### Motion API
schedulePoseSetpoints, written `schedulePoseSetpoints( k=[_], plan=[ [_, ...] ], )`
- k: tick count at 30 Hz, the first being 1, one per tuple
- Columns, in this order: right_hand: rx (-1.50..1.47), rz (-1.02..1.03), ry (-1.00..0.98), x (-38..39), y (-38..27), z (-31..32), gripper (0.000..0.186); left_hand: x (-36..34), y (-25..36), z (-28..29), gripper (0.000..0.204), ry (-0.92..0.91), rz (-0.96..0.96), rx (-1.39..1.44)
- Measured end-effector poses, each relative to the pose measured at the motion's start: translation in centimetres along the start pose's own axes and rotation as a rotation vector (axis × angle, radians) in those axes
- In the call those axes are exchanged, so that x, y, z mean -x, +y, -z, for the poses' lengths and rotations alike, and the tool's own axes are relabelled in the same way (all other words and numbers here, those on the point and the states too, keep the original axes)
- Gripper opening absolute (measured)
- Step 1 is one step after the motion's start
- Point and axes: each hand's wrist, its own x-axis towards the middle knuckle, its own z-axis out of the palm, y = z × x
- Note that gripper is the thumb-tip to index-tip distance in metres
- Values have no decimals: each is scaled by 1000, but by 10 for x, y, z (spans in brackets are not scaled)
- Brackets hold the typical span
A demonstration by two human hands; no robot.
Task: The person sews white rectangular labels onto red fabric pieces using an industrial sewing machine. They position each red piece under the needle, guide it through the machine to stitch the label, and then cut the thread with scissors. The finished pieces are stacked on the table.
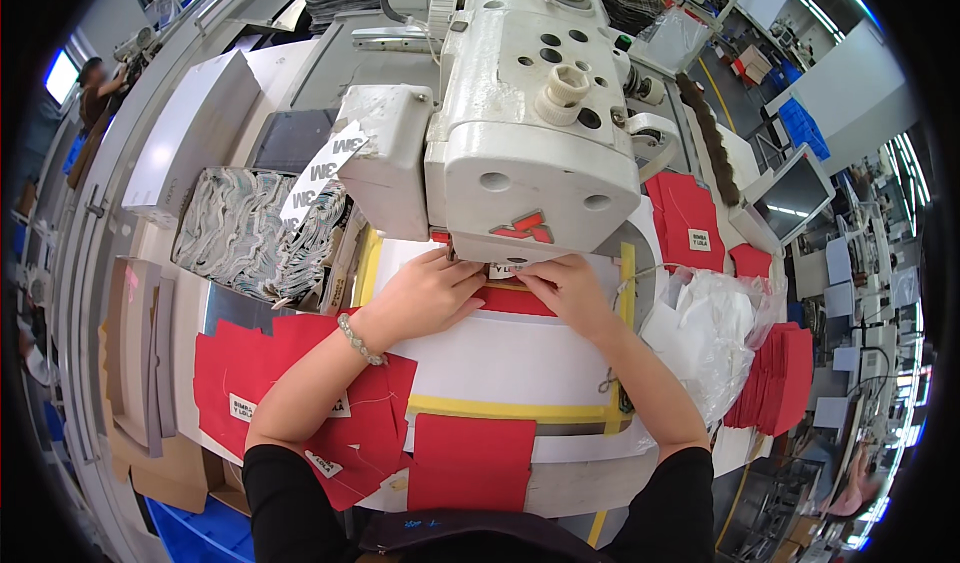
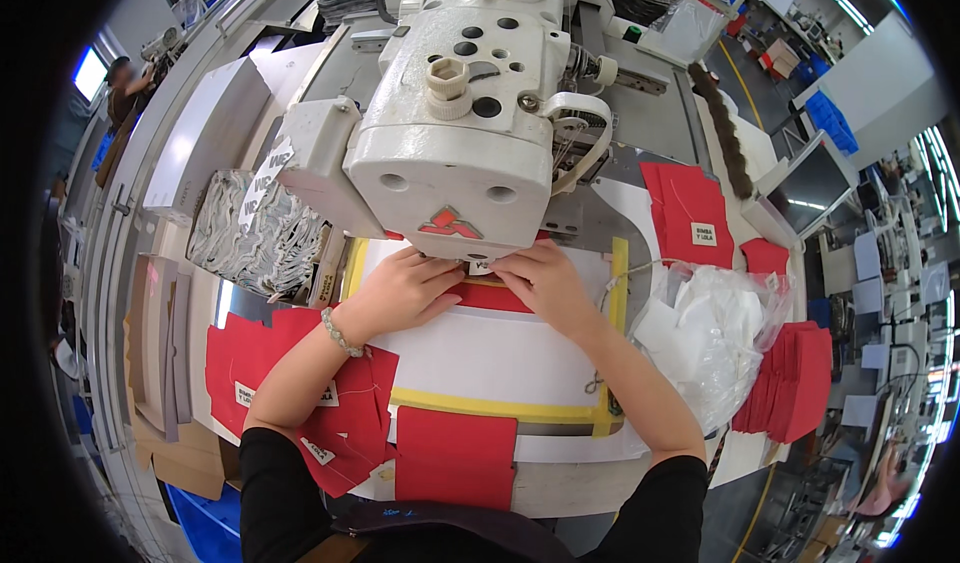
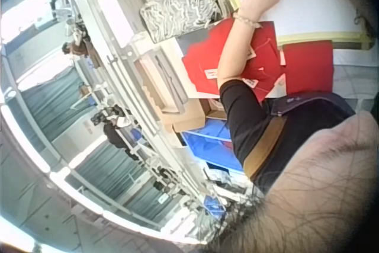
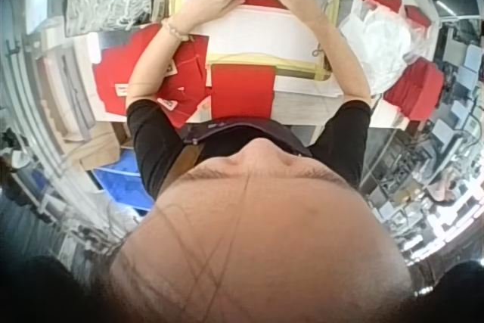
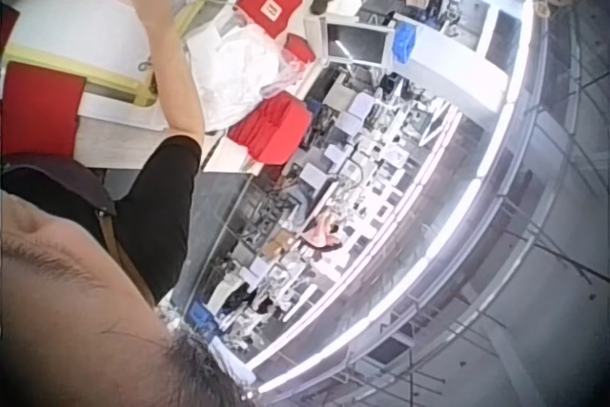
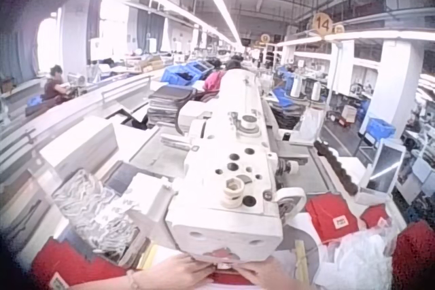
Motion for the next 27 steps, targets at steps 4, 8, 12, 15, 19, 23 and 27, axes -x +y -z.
schedulePoseSetpoints(
  k=[4, 8, 12, 15, 19, 23, 27],
  plan=[
    [42, 36, -6, -2, -3, 0, 12, 0, 1, 1, 28, 46, 8, 1],
    [59, 68, -1, -1, -4, -1, 12, -1, 0, 3, 29, 52, 3, -12],
    [64, 94, 38, 0, -4, -5, 12, 0, -2, 2, 30, 41, 3, -22],
    [84, 96, 52, 0, -5, -6, 12, 0, -4, 2, 31, 42, -2, -21],
    [121, 154, 53, -2, -5, -4, 14, 1, -5, 4, 34, -21, -40, -7],
    [129, 172, 38, 0, -3, -2, 15, -1, -4, 6, 40, -84, -71, 13],
    [106, 183, 37, 1, -2, -3, 16, -1, -3, 0, 48, -122, -51, -6]
  ],
)
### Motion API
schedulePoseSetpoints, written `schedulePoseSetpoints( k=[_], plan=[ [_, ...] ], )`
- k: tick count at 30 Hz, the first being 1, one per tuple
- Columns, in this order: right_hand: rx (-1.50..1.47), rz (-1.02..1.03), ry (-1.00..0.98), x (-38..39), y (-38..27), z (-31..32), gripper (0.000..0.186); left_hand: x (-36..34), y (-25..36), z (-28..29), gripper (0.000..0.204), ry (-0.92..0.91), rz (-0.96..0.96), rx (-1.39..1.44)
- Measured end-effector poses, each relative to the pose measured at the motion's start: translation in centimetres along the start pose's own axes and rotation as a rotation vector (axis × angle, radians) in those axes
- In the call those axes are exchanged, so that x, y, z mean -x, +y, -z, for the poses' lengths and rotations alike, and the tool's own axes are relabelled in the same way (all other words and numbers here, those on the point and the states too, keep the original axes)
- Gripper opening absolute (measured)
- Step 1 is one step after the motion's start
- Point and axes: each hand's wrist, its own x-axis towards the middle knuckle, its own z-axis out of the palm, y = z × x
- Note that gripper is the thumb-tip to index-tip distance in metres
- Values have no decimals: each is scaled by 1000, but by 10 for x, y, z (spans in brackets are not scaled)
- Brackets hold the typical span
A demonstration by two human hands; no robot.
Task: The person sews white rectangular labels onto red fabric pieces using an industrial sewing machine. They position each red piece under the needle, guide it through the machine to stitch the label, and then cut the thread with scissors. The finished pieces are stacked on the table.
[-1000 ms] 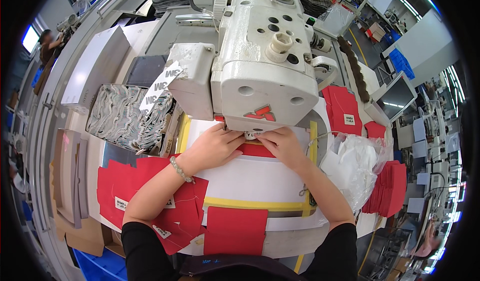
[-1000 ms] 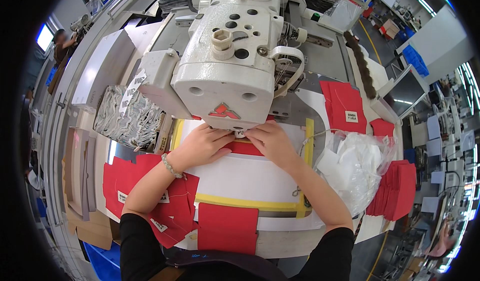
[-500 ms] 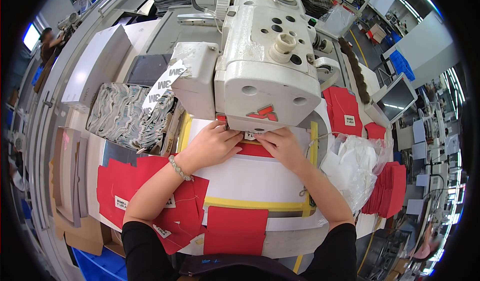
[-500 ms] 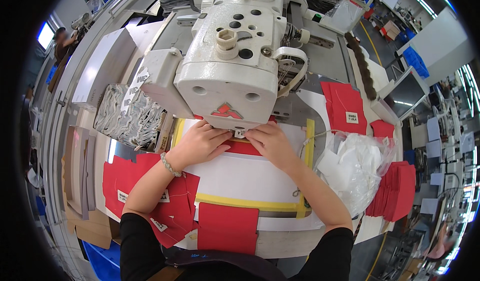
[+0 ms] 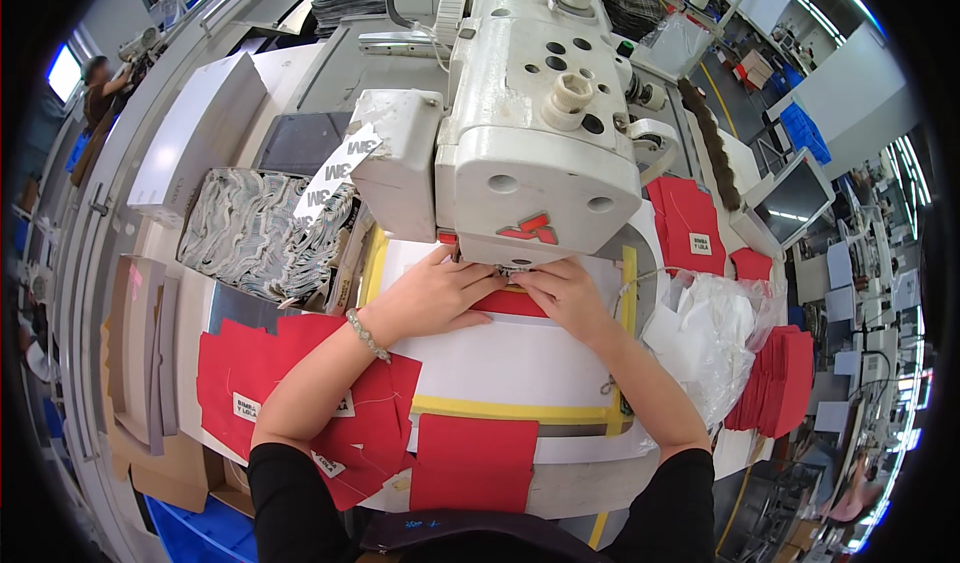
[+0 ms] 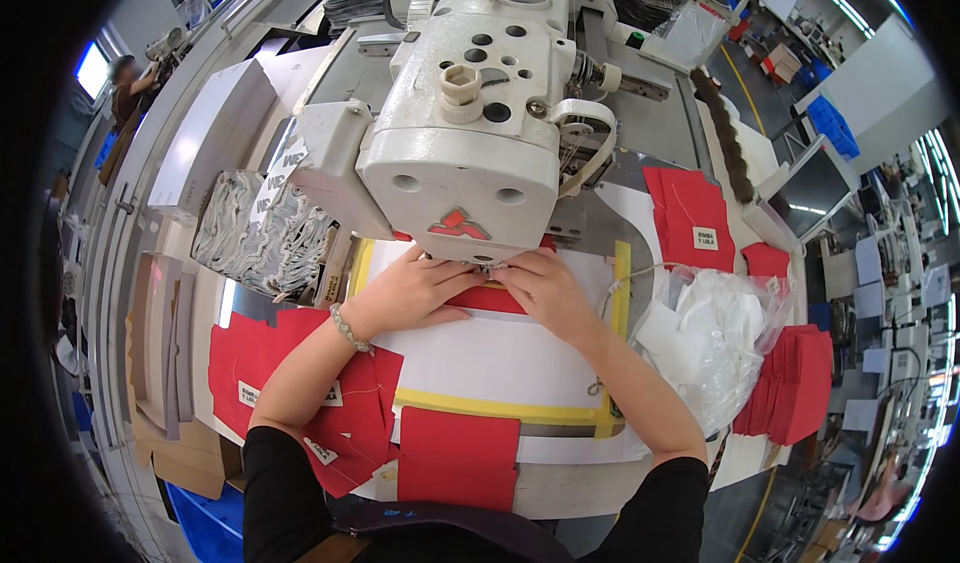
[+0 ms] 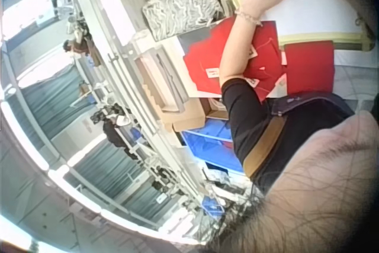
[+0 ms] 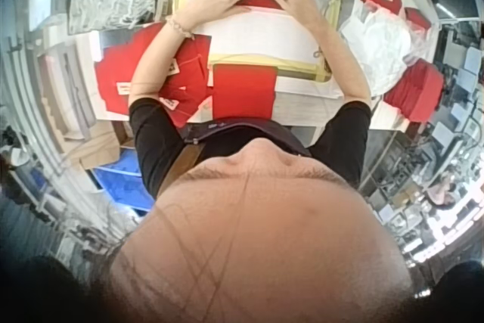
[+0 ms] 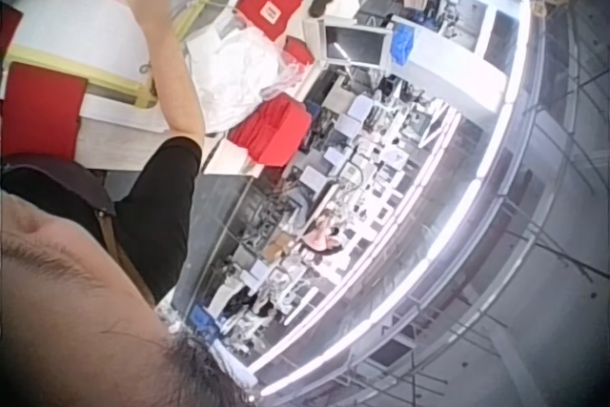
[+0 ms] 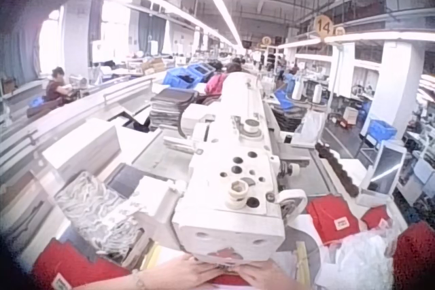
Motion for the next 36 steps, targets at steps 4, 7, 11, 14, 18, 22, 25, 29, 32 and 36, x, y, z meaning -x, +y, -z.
schedulePoseSetpoints(
  k=[4, 7, 11, 14, 18, 22, 25, 29, 32, 36],
  plan=[
    [-13, -23, -8, 2, 2, -1, 16, -1, 1, -2, 54, 6, 4, -67],
    [4, -17, -6, 1, 2, -1, 16, 1, 3, -3, 56, -4, 29, -109],
    [60, -11, 4, 0, 1, 1, 16, 1, 3, -4, 56, 12, 39, -108],
    [62, -17, -13, -1, -2, 3, 17, 2, 2, -2, 53, 16, 40, -90],
    [69, 15, -54, 2, -1, 4, 18, 6, 1, 3, 48, 42, 72, -105],
    [32, -16, -41, 3, -1, 4, 18, 7, -2, 4, 47, 62, 74, -81],
    [17, -55, -40, 4, -1, 3, 18, 7, -1, 6, 47, 49, 89, -51],
    [6, -30, -23, 3, 2, 1, 19, 3, 3, 7, 49, -2, 172, -12],
    [29, -10, -28, 3, 3, 2, 18, -1, 10, 1, 54, 2, 212, -57],
    [75, 11, -73, 1, 0, 5, 16, -5, 19, -7, 58, -58, 297, -78]
  ],
)
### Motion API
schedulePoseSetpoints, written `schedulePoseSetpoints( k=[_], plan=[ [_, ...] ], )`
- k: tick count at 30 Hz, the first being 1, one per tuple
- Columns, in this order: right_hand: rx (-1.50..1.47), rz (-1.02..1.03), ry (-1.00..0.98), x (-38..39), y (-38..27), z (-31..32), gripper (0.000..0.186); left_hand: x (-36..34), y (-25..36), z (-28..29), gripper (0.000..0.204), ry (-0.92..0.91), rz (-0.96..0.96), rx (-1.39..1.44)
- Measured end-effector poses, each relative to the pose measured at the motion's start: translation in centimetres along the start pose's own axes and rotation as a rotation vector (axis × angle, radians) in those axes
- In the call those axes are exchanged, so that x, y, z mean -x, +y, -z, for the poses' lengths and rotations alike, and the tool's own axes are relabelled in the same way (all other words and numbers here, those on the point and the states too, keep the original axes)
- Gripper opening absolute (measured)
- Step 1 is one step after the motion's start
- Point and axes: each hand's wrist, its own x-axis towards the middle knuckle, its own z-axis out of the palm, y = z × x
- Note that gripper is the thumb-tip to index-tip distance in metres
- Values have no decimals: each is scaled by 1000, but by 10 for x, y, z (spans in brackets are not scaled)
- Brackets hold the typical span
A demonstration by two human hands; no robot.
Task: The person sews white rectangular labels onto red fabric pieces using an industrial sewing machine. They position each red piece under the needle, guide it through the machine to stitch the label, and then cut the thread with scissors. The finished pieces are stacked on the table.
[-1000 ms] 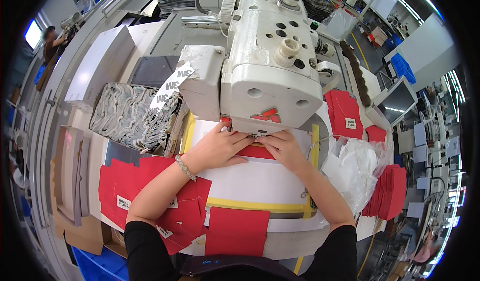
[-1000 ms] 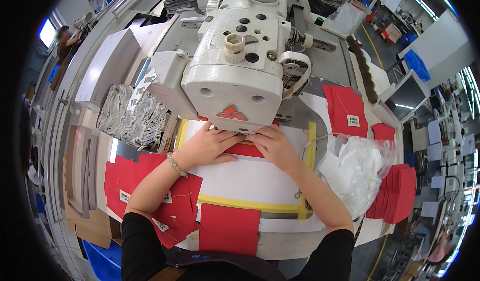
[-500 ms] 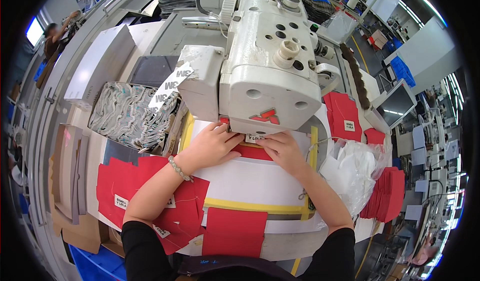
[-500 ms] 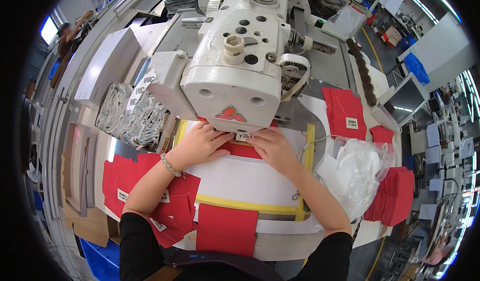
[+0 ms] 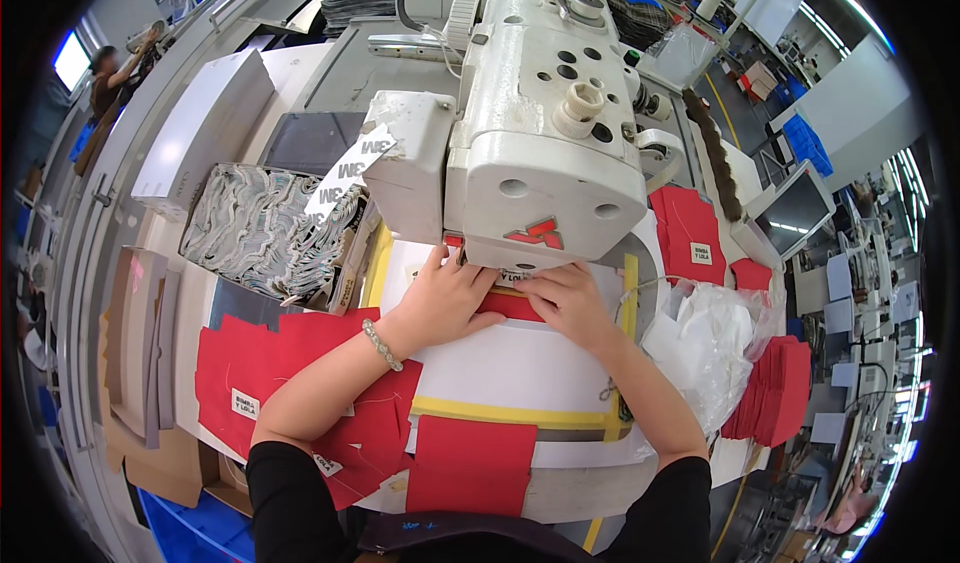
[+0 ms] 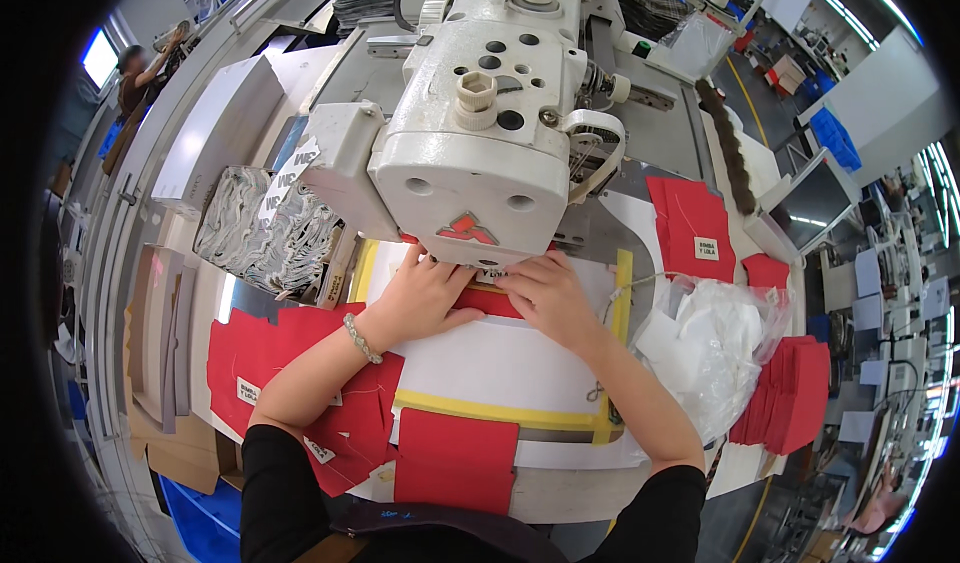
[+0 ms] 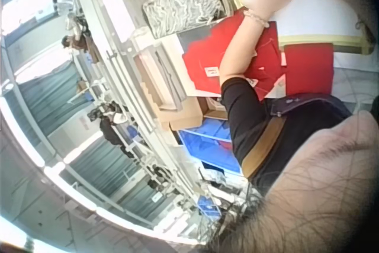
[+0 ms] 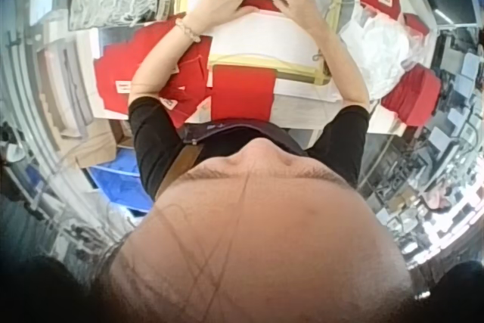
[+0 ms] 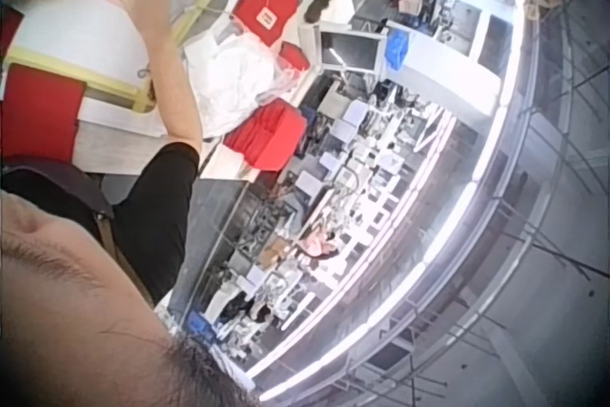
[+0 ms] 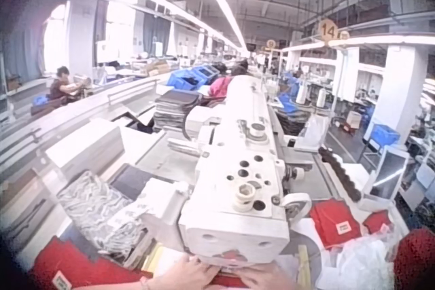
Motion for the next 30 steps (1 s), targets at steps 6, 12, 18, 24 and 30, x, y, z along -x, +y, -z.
schedulePoseSetpoints(
  k=[6, 12, 18, 24, 30],
  plan=[
    [65, 61, -46, 1, -3, 1, 18, -2, 18, -8, 53, 81, 58, -86],
    [89, 85, -77, 3, -2, 6, 21, -1, 7, -3, 44, 133, 13, 0],
    [90, 38, -116, 4, 1, 7, 22, 5, -4, -3, 35, 178, -48, 13],
    [208, 40, -99, -1, -6, 11, 25, 7, -7, -4, 34, 184, -98, -82],
    [117, -78, -85, -8, -18, 3, 23, 5, -11, -5, 28, 291, -174, -110]
  ],
)
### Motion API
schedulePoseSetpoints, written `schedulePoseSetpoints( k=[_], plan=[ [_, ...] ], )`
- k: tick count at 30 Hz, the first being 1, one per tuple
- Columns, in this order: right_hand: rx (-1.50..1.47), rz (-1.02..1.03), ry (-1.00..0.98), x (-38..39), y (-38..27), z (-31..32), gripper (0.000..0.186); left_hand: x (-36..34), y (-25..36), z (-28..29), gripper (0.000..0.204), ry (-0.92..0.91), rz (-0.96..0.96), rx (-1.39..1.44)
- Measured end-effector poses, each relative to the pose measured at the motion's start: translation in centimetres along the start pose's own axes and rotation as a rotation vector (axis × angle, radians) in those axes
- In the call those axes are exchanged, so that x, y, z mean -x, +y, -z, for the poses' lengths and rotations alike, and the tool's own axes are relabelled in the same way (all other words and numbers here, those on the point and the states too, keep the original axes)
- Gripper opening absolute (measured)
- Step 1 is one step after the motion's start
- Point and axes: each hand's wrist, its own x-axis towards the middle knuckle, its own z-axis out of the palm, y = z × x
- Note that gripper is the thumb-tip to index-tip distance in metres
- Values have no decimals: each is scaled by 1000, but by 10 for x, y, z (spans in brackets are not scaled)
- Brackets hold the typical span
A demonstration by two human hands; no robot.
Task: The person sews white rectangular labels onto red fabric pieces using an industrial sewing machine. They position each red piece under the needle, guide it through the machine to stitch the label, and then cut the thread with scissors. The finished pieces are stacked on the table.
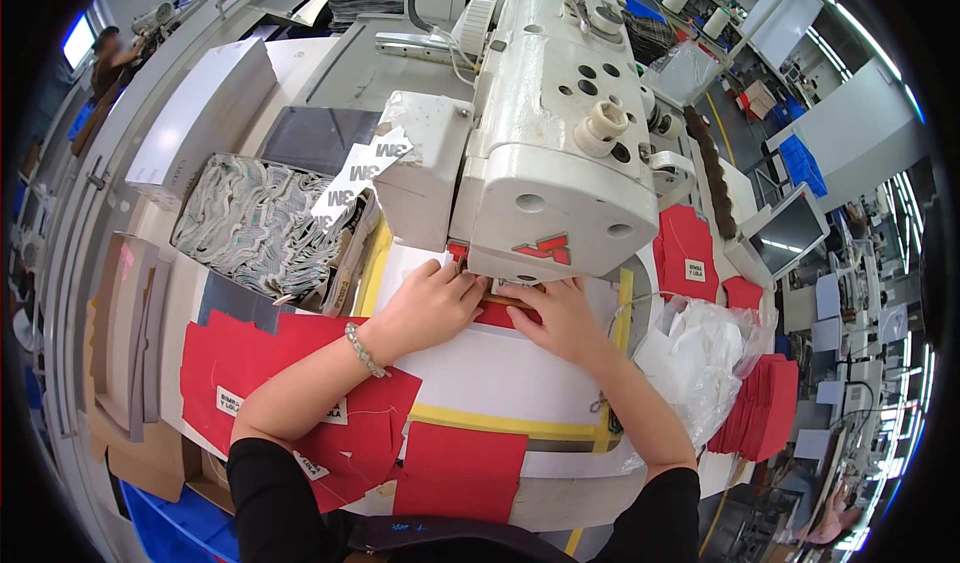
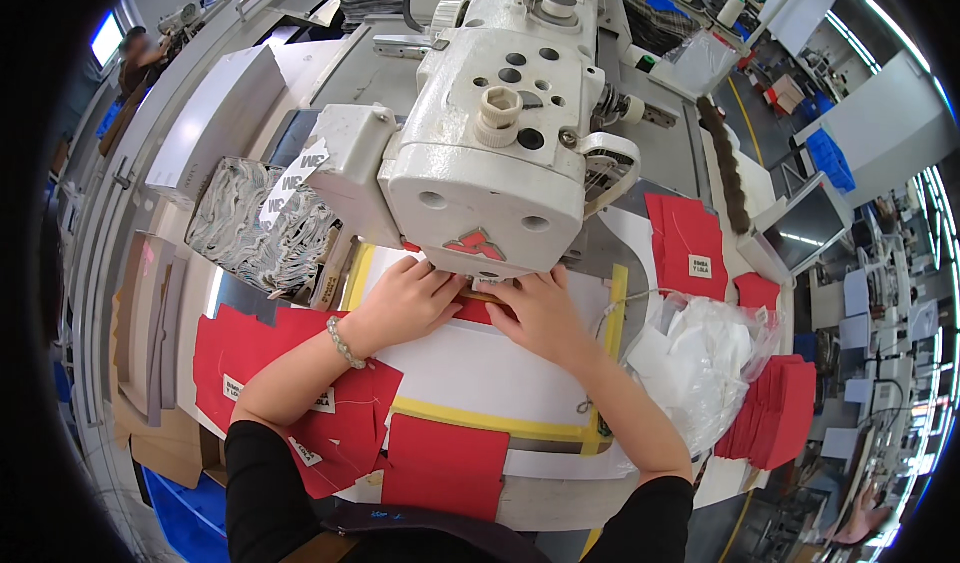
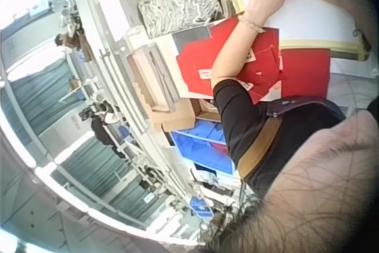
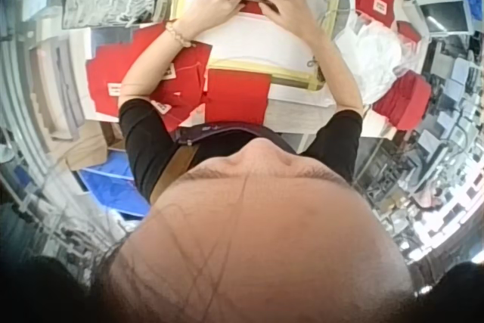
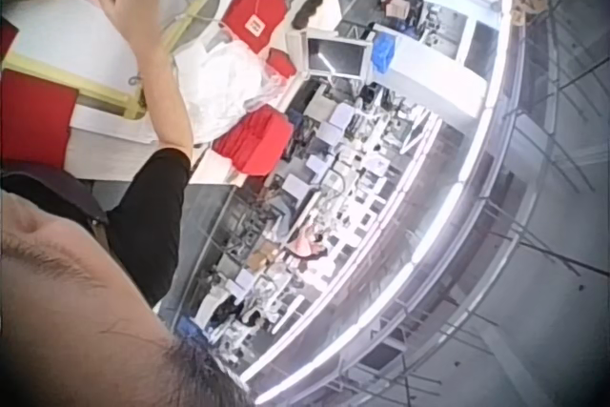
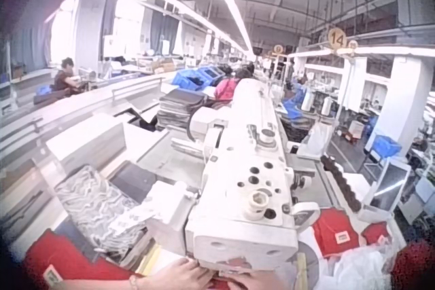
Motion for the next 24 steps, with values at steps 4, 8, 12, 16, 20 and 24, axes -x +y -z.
schedulePoseSetpoints(
  k=[4, 8, 12, 16, 20, 24],
  plan=[
    [-87, -96, -82, 4, 3, -7, 27, 0, -1, -1, 27, 9, -4, -2],
    [-65, -92, -70, 4, 2, -8, 28, 3, 1, 0, 29, -52, -22, -68],
    [60, -6, 9, 1, -3, 2, 24, 4, 2, -1, 30, -29, -48, -67],
    [100, 34, -23, 12, 20, 12, 23, 2, 1, -1, 31, 0, -84, -26],
    [196, 112, -28, 16, 25, 22, 23, -2, 0, 0, 35, -45, -105, 70],
    [242, 144, -36, 19, 23, 23, 25, -3, 0, 2, 42, -107, -85, 148]
  ],
)
